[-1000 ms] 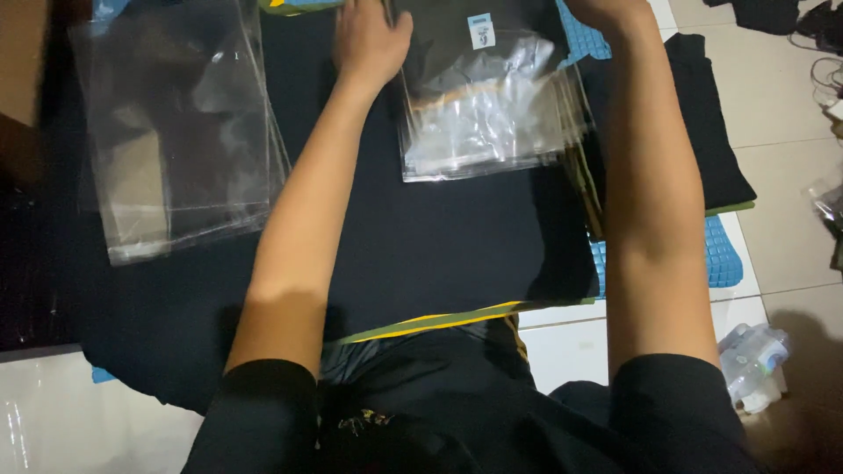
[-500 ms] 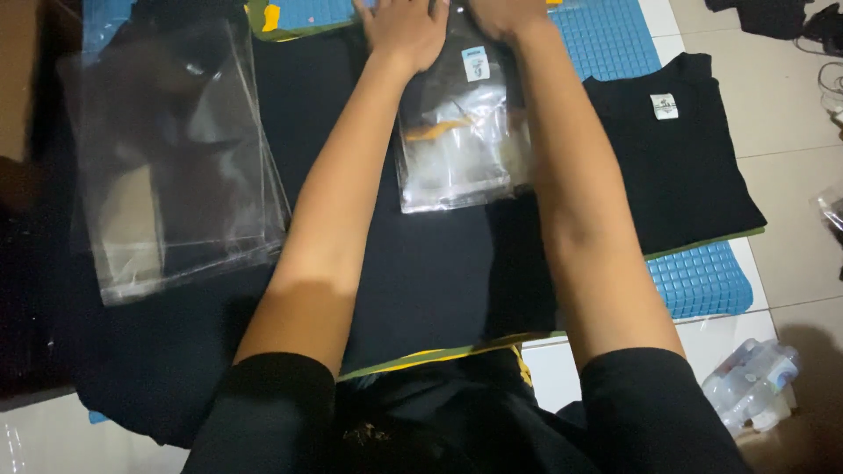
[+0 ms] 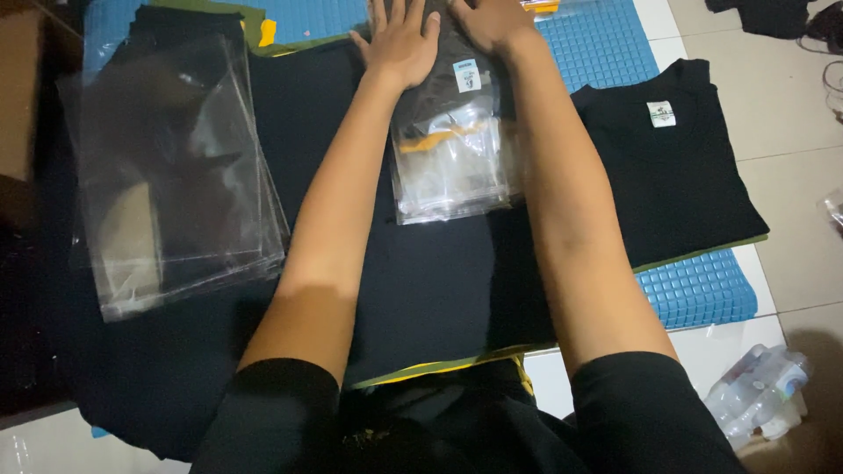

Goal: Folding t-shirts and placing them into plastic bags for packaging

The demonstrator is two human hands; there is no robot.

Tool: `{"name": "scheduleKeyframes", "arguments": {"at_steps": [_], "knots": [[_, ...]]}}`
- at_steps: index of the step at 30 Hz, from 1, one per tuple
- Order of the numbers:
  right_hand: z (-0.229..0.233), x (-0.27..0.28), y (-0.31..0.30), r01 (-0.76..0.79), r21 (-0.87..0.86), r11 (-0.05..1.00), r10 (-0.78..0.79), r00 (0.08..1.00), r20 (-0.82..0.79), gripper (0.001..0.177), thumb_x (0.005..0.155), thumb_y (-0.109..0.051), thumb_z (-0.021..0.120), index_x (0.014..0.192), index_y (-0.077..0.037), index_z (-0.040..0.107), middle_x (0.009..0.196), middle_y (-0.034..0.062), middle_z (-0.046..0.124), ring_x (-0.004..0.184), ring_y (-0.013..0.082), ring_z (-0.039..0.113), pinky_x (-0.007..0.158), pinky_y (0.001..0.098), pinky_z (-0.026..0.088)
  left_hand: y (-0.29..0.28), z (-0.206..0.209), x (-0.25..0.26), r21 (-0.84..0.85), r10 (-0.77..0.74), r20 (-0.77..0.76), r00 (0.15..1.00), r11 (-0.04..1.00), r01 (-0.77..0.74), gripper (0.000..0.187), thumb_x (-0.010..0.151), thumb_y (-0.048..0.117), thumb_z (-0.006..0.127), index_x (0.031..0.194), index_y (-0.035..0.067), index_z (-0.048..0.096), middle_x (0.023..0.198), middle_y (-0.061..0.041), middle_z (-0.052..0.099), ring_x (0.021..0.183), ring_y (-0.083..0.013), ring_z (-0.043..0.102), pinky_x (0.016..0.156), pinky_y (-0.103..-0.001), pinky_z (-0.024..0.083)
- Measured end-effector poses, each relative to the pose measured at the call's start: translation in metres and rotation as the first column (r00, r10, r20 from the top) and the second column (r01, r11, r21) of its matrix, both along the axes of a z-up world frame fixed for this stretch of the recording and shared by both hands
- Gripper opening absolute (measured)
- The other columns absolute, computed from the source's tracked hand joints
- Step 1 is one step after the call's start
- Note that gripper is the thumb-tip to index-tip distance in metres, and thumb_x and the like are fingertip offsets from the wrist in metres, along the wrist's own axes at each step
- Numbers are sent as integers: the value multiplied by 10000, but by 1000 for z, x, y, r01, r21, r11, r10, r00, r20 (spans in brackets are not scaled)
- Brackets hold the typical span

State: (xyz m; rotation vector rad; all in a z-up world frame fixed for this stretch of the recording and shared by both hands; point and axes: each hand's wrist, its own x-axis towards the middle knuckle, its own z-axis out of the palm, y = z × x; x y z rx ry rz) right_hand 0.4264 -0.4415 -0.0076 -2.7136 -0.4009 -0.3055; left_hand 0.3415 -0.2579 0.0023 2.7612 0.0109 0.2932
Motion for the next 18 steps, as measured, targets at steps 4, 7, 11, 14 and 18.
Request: {"name": "scheduleKeyframes", "arguments": {"at_steps": [4, 7, 11, 14, 18], "knots": [[2, -14, -1, -41, 60, 997, 35, 994, 101, 571, 983, -604, 510, 1225, -155, 766, 1180, 189, 733, 986, 485, 682, 813, 600, 512, -3, 0, -5, 44, 4, 14, 1000, 999, -5, 554, 1106, 463, 319, 1625, 277, 260, 1691, -96, 219, 1526, -417, 63, 1152, -812, 82], [0, -14, -2, -48, 54, 997, 39, 987, 156, 546, 986, -587, 512, 1231, -172, 769, 1175, 178, 741, 972, 473, 688, 784, 617, 512, -6, 5, -7, 109, 12, 2, 1000, 994, -12, 566, 1117, 473, 307, 1643, 286, 210, 1708, -102, 173, 1537, -422, 51, 1162, -801, 53], [5, -12, 0, -28, 57, 998, 24, 997, 69, 528, 985, -574, 515, 1252, -185, 752, 1201, 169, 729, 977, 463, 691, 805, 571, 538, -4, 5, 0, 124, 7, -38, 999, 992, -2, 578, 1095, 466, 275, 1638, 274, 223, 1705, -100, 187, 1533, -439, 60, 1154, -802, 28], [-2, -8, 0, -22, 71, 997, 13, 992, 124, 561, 978, -635, 521, 1187, -188, 787, 1121, 154, 760, 925, 445, 708, 763, 517, 555, -6, 4, -1, 113, 18, 27, 999, 993, -21, 554, 1083, 457, 324, 1602, 266, 325, 1669, -106, 265, 1513, -444, 115, 1133, -819, 44], [6, -27, 1, -35, 101, 994, 15, 982, 190, 495, 977, -561, 550, 1138, -168, 804, 1066, 153, 774, 846, 436, 710, 708, 516, 554, -9, 6, -10, 141, 7, 56, 998, 990, -15, 571, 1082, 453, 306, 1610, 235, 322, 1673, -122, 257, 1514, -442, 93, 1139, -806, 14]]}}
